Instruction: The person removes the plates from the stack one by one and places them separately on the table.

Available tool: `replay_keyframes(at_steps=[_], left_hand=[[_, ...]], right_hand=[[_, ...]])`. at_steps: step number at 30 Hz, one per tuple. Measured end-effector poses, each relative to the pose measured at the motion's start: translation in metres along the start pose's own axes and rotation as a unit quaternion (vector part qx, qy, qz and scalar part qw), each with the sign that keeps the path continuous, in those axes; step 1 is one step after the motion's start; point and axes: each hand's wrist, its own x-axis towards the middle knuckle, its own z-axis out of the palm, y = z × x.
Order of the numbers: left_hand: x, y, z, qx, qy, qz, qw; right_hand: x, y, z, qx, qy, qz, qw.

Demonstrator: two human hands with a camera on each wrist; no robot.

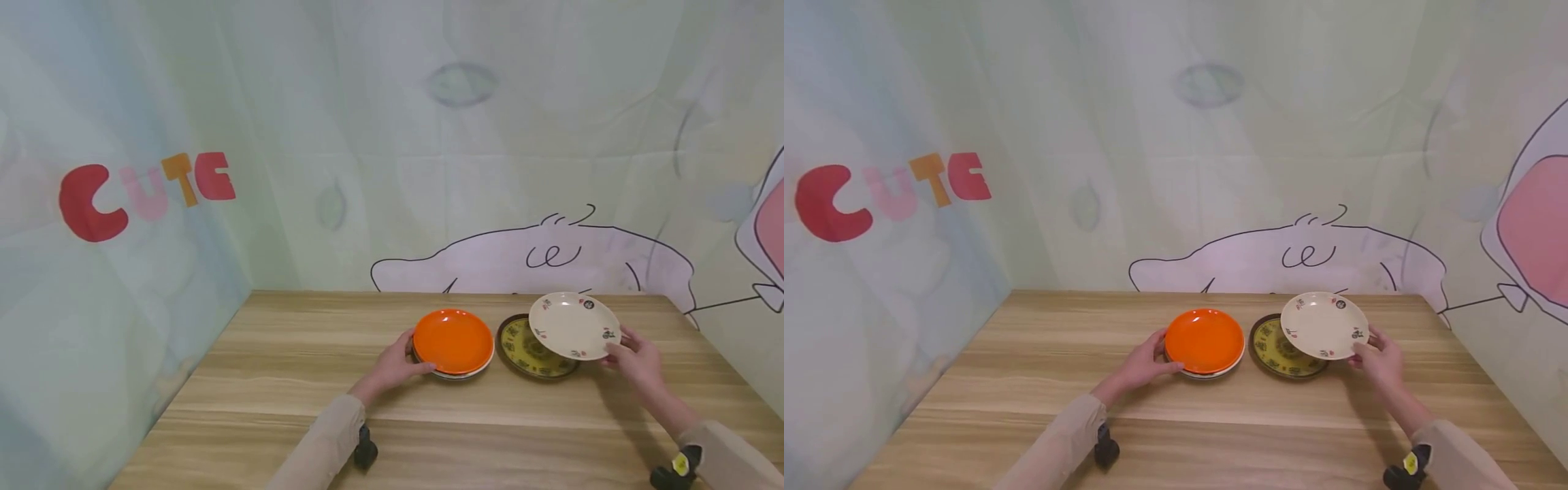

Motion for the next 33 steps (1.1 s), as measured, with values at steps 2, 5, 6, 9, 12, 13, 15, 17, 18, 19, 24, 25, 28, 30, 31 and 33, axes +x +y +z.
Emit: replay_keyframes(at_steps=[2,5,6,9,12,13,15,17,18,19,24,25,28,30,31,33], left_hand=[[0.000,0.000,0.000,0.005,0.000,0.003,1.0000],[-0.001,0.000,0.000,0.011,0.001,0.005,0.9999],[-0.001,0.000,0.000,0.013,0.001,0.006,0.9999],[-0.001,0.000,0.000,0.015,0.001,0.004,0.9999],[-0.001,0.000,0.001,0.017,0.001,0.004,0.9998],[-0.001,-0.001,0.002,0.018,0.000,0.002,0.9998],[-0.001,0.000,0.002,0.019,0.001,0.002,0.9998],[-0.001,0.000,0.002,0.019,0.004,0.000,0.9998],[0.000,0.000,0.002,0.019,0.004,0.000,0.9998],[0.000,0.000,0.002,0.020,0.005,-0.001,0.9998],[-0.001,0.001,0.000,0.024,0.000,0.000,0.9997],[-0.001,0.000,0.000,0.027,-0.001,-0.001,0.9996],[-0.002,0.001,0.000,0.031,-0.004,0.000,0.9995],[-0.002,0.001,0.000,0.030,-0.005,-0.001,0.9995],[-0.002,0.001,-0.001,0.031,-0.006,-0.002,0.9995],[-0.002,0.002,-0.001,0.029,-0.006,-0.004,0.9996]], right_hand=[[-0.001,-0.002,0.001,-0.007,0.013,0.013,0.9998],[0.002,0.000,-0.001,0.022,0.031,0.028,0.9989],[0.002,-0.001,-0.001,0.024,0.037,0.030,0.9986],[0.000,-0.003,-0.001,0.020,0.058,0.036,0.9975],[-0.004,-0.005,0.000,0.013,0.078,0.047,0.9958],[-0.005,-0.005,-0.001,0.021,0.082,0.051,0.9951],[-0.005,-0.005,-0.002,0.033,0.087,0.061,0.9938],[-0.005,-0.004,-0.003,0.041,0.093,0.070,0.9924],[-0.005,-0.004,-0.004,0.043,0.097,0.073,0.9917],[-0.005,-0.004,-0.004,0.042,0.102,0.077,0.9909],[-0.004,-0.003,-0.009,0.035,0.122,0.091,0.9878],[-0.004,-0.003,-0.010,0.039,0.127,0.094,0.9868],[-0.005,-0.002,-0.013,0.046,0.139,0.098,0.9845],[-0.005,-0.002,-0.016,0.047,0.148,0.104,0.9824],[-0.005,-0.002,-0.017,0.047,0.151,0.105,0.9818],[-0.005,-0.002,-0.019,0.040,0.158,0.111,0.9804]])
